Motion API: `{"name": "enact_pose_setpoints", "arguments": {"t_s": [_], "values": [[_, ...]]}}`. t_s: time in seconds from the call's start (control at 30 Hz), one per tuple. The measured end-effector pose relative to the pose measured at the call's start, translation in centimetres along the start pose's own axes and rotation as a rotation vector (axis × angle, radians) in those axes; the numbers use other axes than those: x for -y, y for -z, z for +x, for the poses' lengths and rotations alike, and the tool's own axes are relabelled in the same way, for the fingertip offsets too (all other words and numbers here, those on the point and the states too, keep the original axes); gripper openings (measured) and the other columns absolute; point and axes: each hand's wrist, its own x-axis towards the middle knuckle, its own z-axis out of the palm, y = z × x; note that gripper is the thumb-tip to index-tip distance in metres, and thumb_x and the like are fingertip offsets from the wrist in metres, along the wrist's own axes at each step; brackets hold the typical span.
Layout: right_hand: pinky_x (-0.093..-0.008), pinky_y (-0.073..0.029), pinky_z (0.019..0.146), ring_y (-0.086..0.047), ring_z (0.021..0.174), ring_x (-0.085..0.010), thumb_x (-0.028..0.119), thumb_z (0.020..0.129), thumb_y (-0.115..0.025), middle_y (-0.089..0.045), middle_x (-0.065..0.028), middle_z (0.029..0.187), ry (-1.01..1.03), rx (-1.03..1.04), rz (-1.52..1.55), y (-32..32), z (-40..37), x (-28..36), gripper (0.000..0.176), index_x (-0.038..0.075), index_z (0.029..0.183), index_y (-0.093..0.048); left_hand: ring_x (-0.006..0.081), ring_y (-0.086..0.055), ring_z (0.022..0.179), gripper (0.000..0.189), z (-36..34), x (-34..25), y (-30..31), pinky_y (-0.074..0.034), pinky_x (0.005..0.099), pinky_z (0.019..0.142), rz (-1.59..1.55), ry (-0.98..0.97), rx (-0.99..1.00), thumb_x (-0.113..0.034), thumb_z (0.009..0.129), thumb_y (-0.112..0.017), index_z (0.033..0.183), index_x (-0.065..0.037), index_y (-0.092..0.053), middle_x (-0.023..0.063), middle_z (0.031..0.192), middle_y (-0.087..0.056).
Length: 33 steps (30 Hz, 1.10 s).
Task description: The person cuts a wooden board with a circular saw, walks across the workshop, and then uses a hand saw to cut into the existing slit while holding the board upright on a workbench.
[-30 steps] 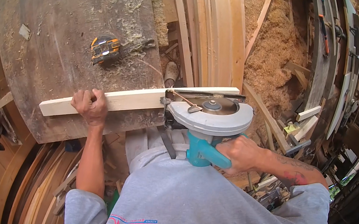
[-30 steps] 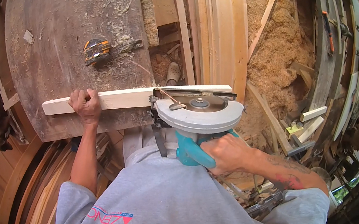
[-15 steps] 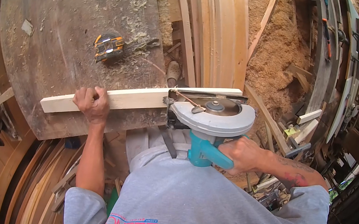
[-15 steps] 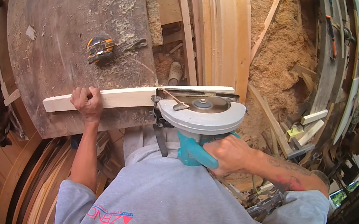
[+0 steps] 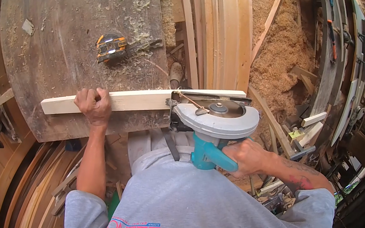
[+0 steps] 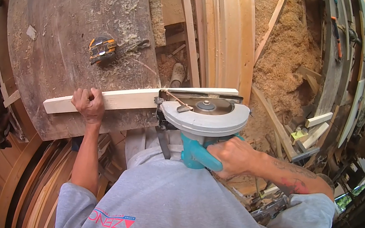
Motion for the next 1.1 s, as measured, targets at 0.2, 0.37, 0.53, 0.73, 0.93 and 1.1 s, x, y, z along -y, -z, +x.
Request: {"name": "enact_pose_setpoints", "arguments": {"t_s": [0.2,0.37,0.53,0.73,0.93,1.1], "values": [[-0.0468,-0.051,0.051,-0.062,0.054,-0.0374,0.015,0.072,-0.071,-0.06,-0.0141,0.059,-0.013,-0.017,-0.018,-0.2,0.0,0.6,0.02,0.006,0.073,-0.053,0.0292,-0.047,0.066,0.029,0.2,-0.3,0.1,-0.037,0.0438,0.068,-0.001,-0.009,-0.007,-0.003,0.077,-0.064,0.063,-0.007,-0.04,0.0086,0.065,-0.045],[-0.047,-0.053,0.052,-0.063,0.055,-0.0381,0.017,0.073,-0.069,-0.061,-0.0151,0.06,-0.039,-0.017,-0.027,-0.3,0.2,1.7,0.019,0.005,0.074,-0.054,0.028,-0.05,0.07,0.022,-0.2,0.0,-0.1,-0.039,0.0417,0.074,0.019,0.026,0.011,-0.003,0.075,-0.065,0.062,-0.008,-0.048,0.0069,0.068,-0.048],[-0.0494,-0.054,0.056,-0.065,0.059,-0.0403,0.016,0.072,-0.067,-0.064,-0.0171,0.065,-0.118,0.026,-0.051,-0.2,0.5,2.9,0.017,0.004,0.08,-0.057,0.0281,-0.05,0.07,0.026,-0.1,-0.2,-0.2,-0.038,0.0426,0.073,-0.004,0.038,0.002,-0.004,0.078,-0.064,0.063,-0.009,-0.043,0.0061,0.067,-0.048],[-0.0483,-0.051,0.052,-0.061,0.055,-0.0383,0.017,0.074,-0.07,-0.06,-0.0146,0.061,-0.136,0.027,-0.048,-0.2,0.5,3.3,0.019,0.006,0.078,-0.056,0.0274,-0.051,0.07,0.026,-0.4,0.0,-0.4,-0.037,0.0424,0.072,0.014,0.033,0.001,-0.003,0.078,-0.064,0.063,-0.009,-0.044,0.0049,0.067,-0.048],[-0.0513,-0.054,0.059,-0.066,0.062,-0.0413,0.015,0.071,-0.068,-0.064,-0.0195,0.063,-0.167,0.086,-0.055,0.0,0.5,3.1,0.019,0.002,0.082,-0.058,0.0275,-0.05,0.07,0.027,-0.3,-0.1,-0.4,-0.036,0.0427,0.071,0.014,0.03,0.004,-0.003,0.079,-0.063,0.062,-0.009,-0.043,0.0052,0.066,-0.047],[-0.0481,-0.052,0.056,-0.064,0.058,-0.0369,0.019,0.072,-0.069,-0.061,-0.0144,0.062,-0.124,0.07,-0.072,-0.7,0.1,1.9,0.019,0.007,0.079,-0.057,0.0296,-0.05,0.069,0.023,-0.6,0.3,-0.4,-0.038,0.0433,0.072,0.022,0.048,0.024,-0.002,0.074,-0.065,0.061,-0.008,-0.046,0.007,0.067,-0.048]]}}
